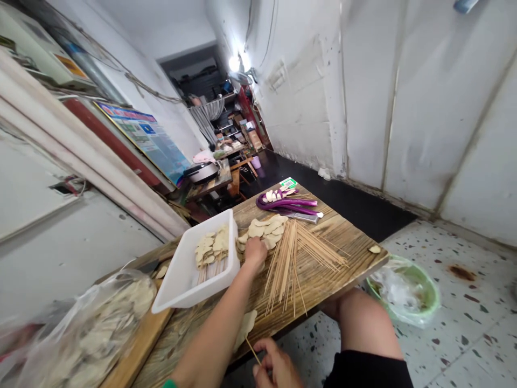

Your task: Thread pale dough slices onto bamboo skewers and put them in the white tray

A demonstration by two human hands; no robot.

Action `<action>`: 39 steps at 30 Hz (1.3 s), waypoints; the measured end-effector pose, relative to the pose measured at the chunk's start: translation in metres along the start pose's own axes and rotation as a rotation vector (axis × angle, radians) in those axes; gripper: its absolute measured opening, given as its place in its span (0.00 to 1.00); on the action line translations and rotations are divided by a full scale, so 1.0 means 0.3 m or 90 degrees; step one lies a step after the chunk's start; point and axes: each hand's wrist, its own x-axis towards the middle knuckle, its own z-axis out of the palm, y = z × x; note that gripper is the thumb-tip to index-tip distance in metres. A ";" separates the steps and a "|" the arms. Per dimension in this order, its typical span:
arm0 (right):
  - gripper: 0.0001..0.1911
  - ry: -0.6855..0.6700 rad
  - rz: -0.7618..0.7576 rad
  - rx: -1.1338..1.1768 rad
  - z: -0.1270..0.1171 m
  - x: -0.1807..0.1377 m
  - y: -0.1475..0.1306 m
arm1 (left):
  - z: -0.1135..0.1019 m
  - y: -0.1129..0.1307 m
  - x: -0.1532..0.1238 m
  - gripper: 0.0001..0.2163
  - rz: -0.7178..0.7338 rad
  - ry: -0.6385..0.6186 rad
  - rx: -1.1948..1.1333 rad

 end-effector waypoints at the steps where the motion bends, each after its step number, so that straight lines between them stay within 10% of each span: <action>1: 0.16 -0.004 0.002 0.001 -0.001 0.001 0.002 | 0.001 -0.005 0.012 0.09 -0.014 -0.005 0.016; 12: 0.17 0.017 0.026 -0.026 0.017 0.001 0.004 | 0.005 -0.032 0.036 0.09 -0.038 0.031 -0.074; 19: 0.13 -0.008 0.063 0.044 0.008 -0.003 -0.030 | -0.096 0.004 -0.162 0.10 0.116 0.054 -0.211; 23: 0.12 -0.005 0.073 0.082 0.003 -0.007 -0.046 | -0.167 -0.121 -0.347 0.08 0.120 0.052 -0.427; 31: 0.18 0.047 0.019 -0.069 -0.020 -0.034 -0.074 | -0.214 -0.518 -0.572 0.15 -0.240 0.068 -0.746; 39: 0.19 0.076 -0.094 -0.296 -0.113 -0.133 -0.108 | -0.194 -0.596 -0.578 0.12 -0.252 0.093 -0.761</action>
